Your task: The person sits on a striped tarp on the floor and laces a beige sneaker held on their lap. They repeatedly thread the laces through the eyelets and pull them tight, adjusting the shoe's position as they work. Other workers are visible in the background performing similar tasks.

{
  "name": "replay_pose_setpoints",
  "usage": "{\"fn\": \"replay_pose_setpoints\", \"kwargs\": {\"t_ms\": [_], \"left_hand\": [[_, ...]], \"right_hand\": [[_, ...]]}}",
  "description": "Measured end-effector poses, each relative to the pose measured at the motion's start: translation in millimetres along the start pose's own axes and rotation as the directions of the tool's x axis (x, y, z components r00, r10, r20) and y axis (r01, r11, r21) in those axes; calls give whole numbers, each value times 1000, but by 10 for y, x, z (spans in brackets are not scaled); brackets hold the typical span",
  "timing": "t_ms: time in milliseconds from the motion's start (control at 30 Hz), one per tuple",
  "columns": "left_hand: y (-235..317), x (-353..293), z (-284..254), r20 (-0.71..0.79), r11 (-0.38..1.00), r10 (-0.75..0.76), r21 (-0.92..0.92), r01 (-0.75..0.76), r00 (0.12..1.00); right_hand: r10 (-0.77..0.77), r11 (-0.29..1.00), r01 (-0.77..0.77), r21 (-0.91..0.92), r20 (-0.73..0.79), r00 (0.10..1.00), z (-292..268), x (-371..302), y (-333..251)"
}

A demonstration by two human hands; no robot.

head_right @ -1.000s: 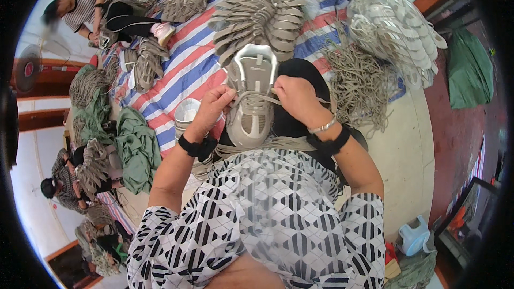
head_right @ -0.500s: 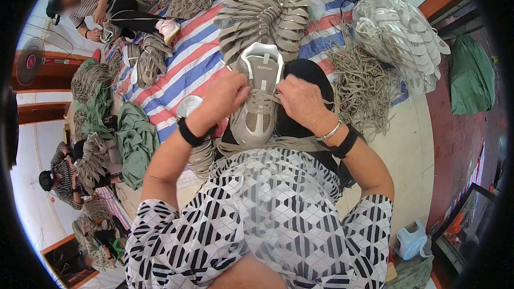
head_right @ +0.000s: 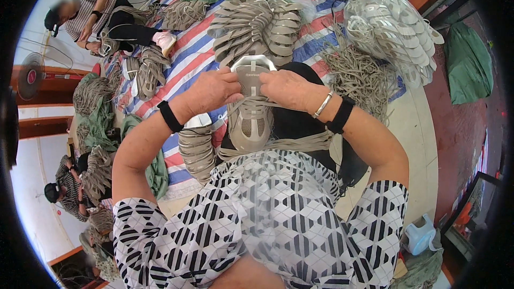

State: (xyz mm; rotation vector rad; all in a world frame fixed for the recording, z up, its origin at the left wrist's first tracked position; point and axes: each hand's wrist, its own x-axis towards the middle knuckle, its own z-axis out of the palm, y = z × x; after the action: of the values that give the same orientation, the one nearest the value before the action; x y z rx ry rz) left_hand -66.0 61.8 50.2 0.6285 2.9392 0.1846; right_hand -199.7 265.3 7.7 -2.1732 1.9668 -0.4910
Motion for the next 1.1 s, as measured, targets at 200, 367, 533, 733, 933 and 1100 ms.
{"fn": "replay_pose_setpoints", "kwargs": {"t_ms": [200,367,533,733,933,1100], "left_hand": [[-48,182,142,72,848,-300,-436,301,951],[21,87,109,-59,935,-186,-318,158,981],[65,78,238,-29,680,-336,-699,221,942],[127,96,354,56,192,-603,-958,213,795],[125,84,229,-247,882,-383,-384,273,890],[165,169,51,-121,944,-291,-198,264,949]], "right_hand": [[303,950,-312,-6,262,916,20,299,-39],[366,929,-368,-46,274,889,-23,301,-147],[383,924,-383,-13,8,924,147,147,-308],[451,850,-164,500,-532,717,-68,115,30],[718,-89,-35,995,89,690,-100,-213,156],[713,-151,-78,986,163,682,253,-318,13]]}}
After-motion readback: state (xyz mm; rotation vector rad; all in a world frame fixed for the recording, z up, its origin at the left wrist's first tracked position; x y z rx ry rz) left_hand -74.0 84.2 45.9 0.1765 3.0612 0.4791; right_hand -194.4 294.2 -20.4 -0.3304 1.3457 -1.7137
